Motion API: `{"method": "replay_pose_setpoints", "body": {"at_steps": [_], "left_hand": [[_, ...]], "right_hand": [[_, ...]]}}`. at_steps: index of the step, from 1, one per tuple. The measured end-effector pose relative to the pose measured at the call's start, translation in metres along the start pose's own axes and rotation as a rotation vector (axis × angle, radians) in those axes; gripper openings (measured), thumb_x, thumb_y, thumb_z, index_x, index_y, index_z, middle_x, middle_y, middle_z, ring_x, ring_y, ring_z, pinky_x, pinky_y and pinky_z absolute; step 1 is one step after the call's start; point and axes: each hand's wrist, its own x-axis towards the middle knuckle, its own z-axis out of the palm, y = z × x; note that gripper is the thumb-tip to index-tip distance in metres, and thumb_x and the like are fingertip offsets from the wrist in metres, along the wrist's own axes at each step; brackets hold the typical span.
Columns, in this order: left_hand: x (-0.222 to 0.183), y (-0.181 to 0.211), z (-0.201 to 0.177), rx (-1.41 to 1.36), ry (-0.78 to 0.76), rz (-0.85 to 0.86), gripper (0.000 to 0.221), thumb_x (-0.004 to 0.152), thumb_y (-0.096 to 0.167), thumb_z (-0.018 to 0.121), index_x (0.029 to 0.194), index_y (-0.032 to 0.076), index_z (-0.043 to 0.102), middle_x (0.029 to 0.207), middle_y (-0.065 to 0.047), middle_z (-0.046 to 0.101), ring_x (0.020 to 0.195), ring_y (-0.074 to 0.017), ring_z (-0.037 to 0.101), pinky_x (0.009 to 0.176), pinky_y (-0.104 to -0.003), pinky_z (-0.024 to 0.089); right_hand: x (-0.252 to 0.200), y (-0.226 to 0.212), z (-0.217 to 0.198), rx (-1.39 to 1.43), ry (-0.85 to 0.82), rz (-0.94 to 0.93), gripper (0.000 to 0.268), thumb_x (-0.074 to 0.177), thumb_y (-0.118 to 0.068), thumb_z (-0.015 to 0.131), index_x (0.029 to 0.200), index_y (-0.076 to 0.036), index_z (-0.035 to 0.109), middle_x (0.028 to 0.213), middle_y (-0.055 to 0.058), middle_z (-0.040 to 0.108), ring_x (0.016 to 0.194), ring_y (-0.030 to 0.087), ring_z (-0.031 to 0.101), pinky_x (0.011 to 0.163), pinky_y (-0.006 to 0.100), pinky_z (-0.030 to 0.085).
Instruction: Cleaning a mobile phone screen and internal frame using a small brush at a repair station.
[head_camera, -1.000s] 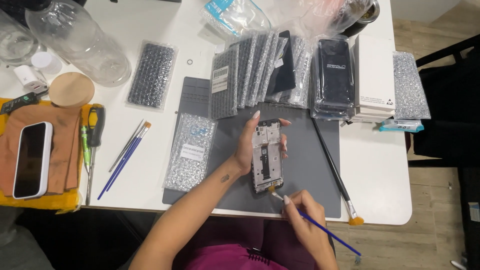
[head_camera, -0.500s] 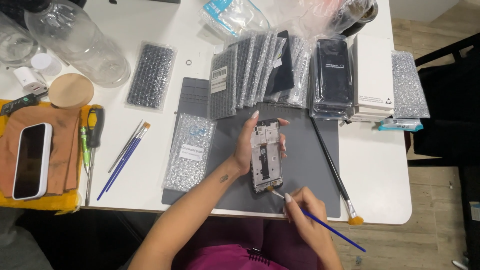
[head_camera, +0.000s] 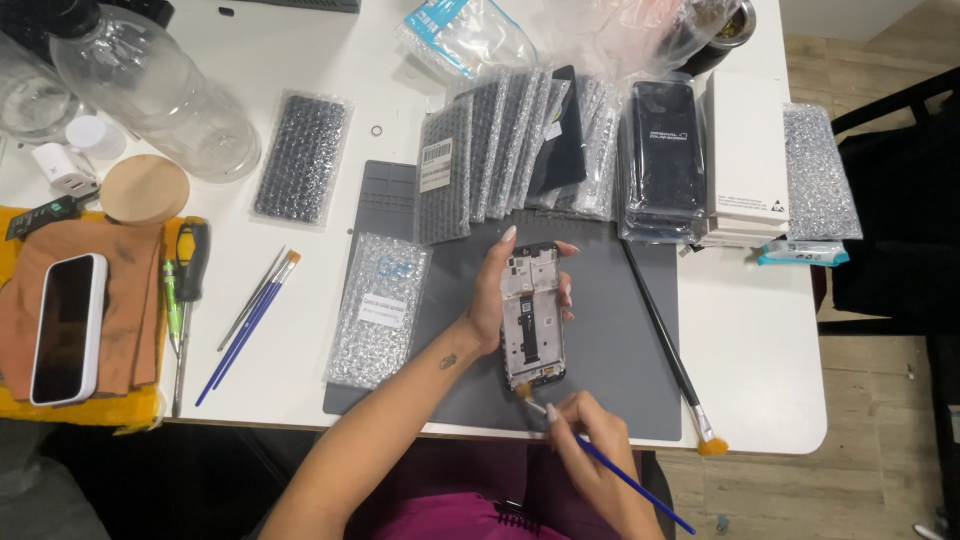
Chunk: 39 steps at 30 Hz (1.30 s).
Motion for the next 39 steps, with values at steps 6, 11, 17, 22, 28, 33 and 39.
{"method": "replay_pose_setpoints", "body": {"at_steps": [6, 11, 17, 22, 28, 33, 39], "left_hand": [[0.0, 0.0, 0.0, -0.01, -0.027, -0.016, 0.075, 0.098, 0.069, 0.043, 0.13, 0.004, 0.063, 0.088, -0.012, 0.068, 0.08, -0.0228, 0.066, 0.08, -0.042, 0.057], [-0.001, 0.003, 0.004, -0.008, -0.057, 0.002, 0.074, 0.1, 0.067, 0.043, 0.131, 0.003, 0.063, 0.089, -0.013, 0.069, 0.079, -0.0237, 0.066, 0.079, -0.042, 0.058], [-0.005, 0.002, 0.008, 0.005, -0.122, 0.011, 0.072, 0.102, 0.065, 0.042, 0.132, 0.003, 0.062, 0.091, -0.012, 0.069, 0.081, -0.0232, 0.066, 0.082, -0.041, 0.058], [-0.005, 0.001, 0.006, -0.001, -0.166, 0.03, 0.072, 0.103, 0.065, 0.044, 0.134, 0.002, 0.062, 0.094, -0.012, 0.07, 0.083, -0.0225, 0.067, 0.082, -0.039, 0.058], [-0.005, 0.002, 0.007, -0.007, -0.166, 0.032, 0.071, 0.102, 0.065, 0.046, 0.133, 0.003, 0.062, 0.093, -0.011, 0.07, 0.083, -0.0205, 0.067, 0.081, -0.039, 0.059], [-0.005, 0.001, 0.006, -0.011, -0.183, 0.009, 0.071, 0.102, 0.065, 0.047, 0.134, 0.003, 0.061, 0.093, -0.01, 0.069, 0.086, -0.0185, 0.066, 0.083, -0.038, 0.058], [-0.006, 0.0, 0.007, 0.023, -0.161, 0.038, 0.071, 0.102, 0.065, 0.046, 0.134, 0.003, 0.062, 0.092, -0.01, 0.068, 0.084, -0.0188, 0.066, 0.081, -0.038, 0.058]], "right_hand": [[-0.001, 0.012, -0.01, -0.151, 0.077, 0.07, 0.03, 0.101, -0.02, 0.063, 0.075, -0.011, 0.051, 0.071, 0.0, 0.061, 0.062, 0.012, 0.054, 0.062, 0.029, 0.044], [0.003, 0.01, -0.011, -0.177, 0.089, 0.068, 0.03, 0.1, -0.02, 0.065, 0.075, -0.012, 0.051, 0.068, -0.002, 0.059, 0.06, 0.012, 0.049, 0.06, 0.03, 0.043], [0.001, 0.009, -0.009, -0.164, 0.078, 0.072, 0.03, 0.099, -0.021, 0.068, 0.074, -0.013, 0.053, 0.065, -0.003, 0.057, 0.058, 0.011, 0.047, 0.058, 0.029, 0.042], [0.0, 0.009, -0.008, -0.223, 0.117, 0.135, 0.03, 0.099, -0.022, 0.068, 0.075, -0.013, 0.052, 0.063, -0.003, 0.054, 0.057, 0.01, 0.045, 0.058, 0.029, 0.039], [-0.001, 0.006, -0.007, -0.253, 0.25, 0.151, 0.027, 0.097, -0.022, 0.069, 0.075, -0.011, 0.06, 0.064, -0.001, 0.063, 0.058, 0.01, 0.049, 0.06, 0.029, 0.043], [-0.002, -0.002, 0.002, -0.125, 0.175, 0.083, 0.025, 0.097, -0.021, 0.07, 0.075, -0.011, 0.061, 0.065, -0.002, 0.065, 0.059, 0.008, 0.053, 0.057, 0.026, 0.043], [-0.005, -0.015, 0.001, -0.049, 0.135, 0.159, 0.025, 0.095, -0.021, 0.073, 0.074, -0.011, 0.065, 0.055, -0.001, 0.067, 0.051, 0.008, 0.061, 0.055, 0.024, 0.048]]}}
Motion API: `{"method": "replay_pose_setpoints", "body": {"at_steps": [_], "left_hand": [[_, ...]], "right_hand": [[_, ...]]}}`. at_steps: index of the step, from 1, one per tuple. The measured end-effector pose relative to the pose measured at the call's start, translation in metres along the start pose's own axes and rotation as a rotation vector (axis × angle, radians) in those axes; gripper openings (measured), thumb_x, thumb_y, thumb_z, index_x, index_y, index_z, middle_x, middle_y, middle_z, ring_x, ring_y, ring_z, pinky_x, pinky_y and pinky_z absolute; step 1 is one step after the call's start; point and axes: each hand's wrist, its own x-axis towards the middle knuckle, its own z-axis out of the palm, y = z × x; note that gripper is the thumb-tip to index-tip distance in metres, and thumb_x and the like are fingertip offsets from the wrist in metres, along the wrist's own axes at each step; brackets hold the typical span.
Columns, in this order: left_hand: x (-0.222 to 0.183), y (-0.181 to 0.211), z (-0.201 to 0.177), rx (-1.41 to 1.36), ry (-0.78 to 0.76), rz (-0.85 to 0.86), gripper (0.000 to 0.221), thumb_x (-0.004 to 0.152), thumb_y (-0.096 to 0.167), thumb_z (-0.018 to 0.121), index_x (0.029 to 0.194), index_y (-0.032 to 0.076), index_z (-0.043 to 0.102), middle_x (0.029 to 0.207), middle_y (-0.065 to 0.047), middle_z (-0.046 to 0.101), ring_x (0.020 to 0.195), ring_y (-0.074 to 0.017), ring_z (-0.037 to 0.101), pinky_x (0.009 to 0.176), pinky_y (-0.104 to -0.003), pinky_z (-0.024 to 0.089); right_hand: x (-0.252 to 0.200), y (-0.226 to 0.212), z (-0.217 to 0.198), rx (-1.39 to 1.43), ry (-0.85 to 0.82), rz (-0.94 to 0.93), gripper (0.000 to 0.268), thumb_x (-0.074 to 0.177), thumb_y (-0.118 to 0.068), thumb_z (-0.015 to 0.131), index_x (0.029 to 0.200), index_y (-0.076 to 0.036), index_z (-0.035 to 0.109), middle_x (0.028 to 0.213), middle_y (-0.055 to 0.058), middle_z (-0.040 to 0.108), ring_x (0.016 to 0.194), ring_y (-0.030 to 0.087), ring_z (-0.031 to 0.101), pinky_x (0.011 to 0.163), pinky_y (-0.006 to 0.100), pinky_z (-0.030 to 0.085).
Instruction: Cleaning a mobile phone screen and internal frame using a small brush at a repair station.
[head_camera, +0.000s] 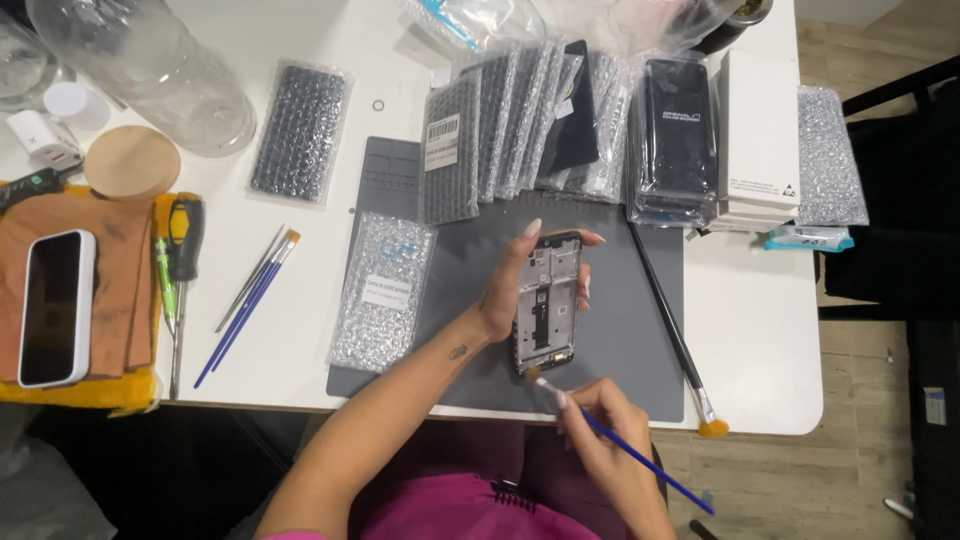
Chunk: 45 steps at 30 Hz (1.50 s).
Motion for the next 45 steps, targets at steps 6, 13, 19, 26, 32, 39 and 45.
{"method": "replay_pose_setpoints", "body": {"at_steps": [6, 13, 19, 26, 32, 39, 45], "left_hand": [[0.001, -0.003, -0.002, -0.009, -0.011, 0.008, 0.069, 0.103, 0.064, 0.045, 0.133, 0.004, 0.062, 0.091, -0.01, 0.068, 0.082, -0.0189, 0.066, 0.08, -0.037, 0.058], [0.001, 0.0, -0.001, 0.047, -0.012, 0.019, 0.071, 0.103, 0.065, 0.043, 0.132, 0.003, 0.062, 0.088, -0.01, 0.068, 0.079, -0.0199, 0.065, 0.079, -0.036, 0.058], [-0.001, 0.0, -0.001, 0.062, 0.001, 0.014, 0.073, 0.101, 0.066, 0.043, 0.132, 0.004, 0.062, 0.088, -0.01, 0.067, 0.079, -0.0196, 0.065, 0.079, -0.036, 0.058], [0.001, -0.002, -0.005, 0.065, 0.002, 0.015, 0.072, 0.102, 0.066, 0.041, 0.134, 0.004, 0.061, 0.088, -0.011, 0.068, 0.08, -0.0193, 0.065, 0.079, -0.038, 0.059], [0.0, -0.003, -0.005, 0.05, 0.001, 0.024, 0.072, 0.103, 0.065, 0.042, 0.133, 0.003, 0.062, 0.089, -0.011, 0.068, 0.08, -0.0202, 0.066, 0.078, -0.037, 0.058], [0.0, -0.003, -0.002, 0.049, -0.009, 0.006, 0.072, 0.102, 0.066, 0.042, 0.133, 0.004, 0.062, 0.089, -0.01, 0.069, 0.081, -0.0183, 0.066, 0.079, -0.036, 0.059], [0.0, 0.0, 0.001, 0.095, -0.003, 0.022, 0.072, 0.103, 0.064, 0.039, 0.133, 0.003, 0.062, 0.088, -0.011, 0.069, 0.078, -0.0206, 0.065, 0.078, -0.038, 0.058]], "right_hand": [[-0.004, 0.023, 0.007, -0.095, 0.262, 0.11, 0.017, 0.09, -0.019, 0.078, 0.077, -0.01, 0.071, 0.072, -0.001, 0.076, 0.066, 0.006, 0.061, 0.068, 0.025, 0.05], [-0.012, 0.004, 0.01, 0.086, 0.154, 0.203, 0.019, 0.089, -0.018, 0.08, 0.076, -0.006, 0.073, 0.056, 0.005, 0.069, 0.054, 0.009, 0.059, 0.057, 0.024, 0.046], [-0.011, 0.006, 0.005, 0.139, 0.258, 0.305, 0.011, 0.089, -0.011, 0.078, 0.084, -0.003, 0.073, 0.059, 0.009, 0.067, 0.057, 0.013, 0.061, 0.062, 0.026, 0.048], [-0.01, 0.039, 0.009, 0.169, 0.268, 0.021, 0.013, 0.092, -0.007, 0.075, 0.104, -0.002, 0.076, 0.085, 0.011, 0.077, 0.072, 0.016, 0.076, 0.077, 0.025, 0.061], [-0.015, 0.036, 0.02, -0.025, 0.222, -0.3, 0.01, 0.101, -0.011, 0.063, 0.103, -0.005, 0.071, 0.094, 0.008, 0.074, 0.085, 0.017, 0.072, 0.084, 0.029, 0.057], [-0.013, 0.034, 0.015, -0.091, 0.185, -0.325, 0.011, 0.102, -0.012, 0.06, 0.101, -0.006, 0.069, 0.095, 0.007, 0.072, 0.087, 0.019, 0.069, 0.085, 0.03, 0.053], [-0.006, 0.036, 0.01, -0.167, 0.234, -0.291, 0.014, 0.104, -0.016, 0.059, 0.102, -0.007, 0.07, 0.096, 0.006, 0.071, 0.089, 0.019, 0.068, 0.084, 0.031, 0.053]]}}
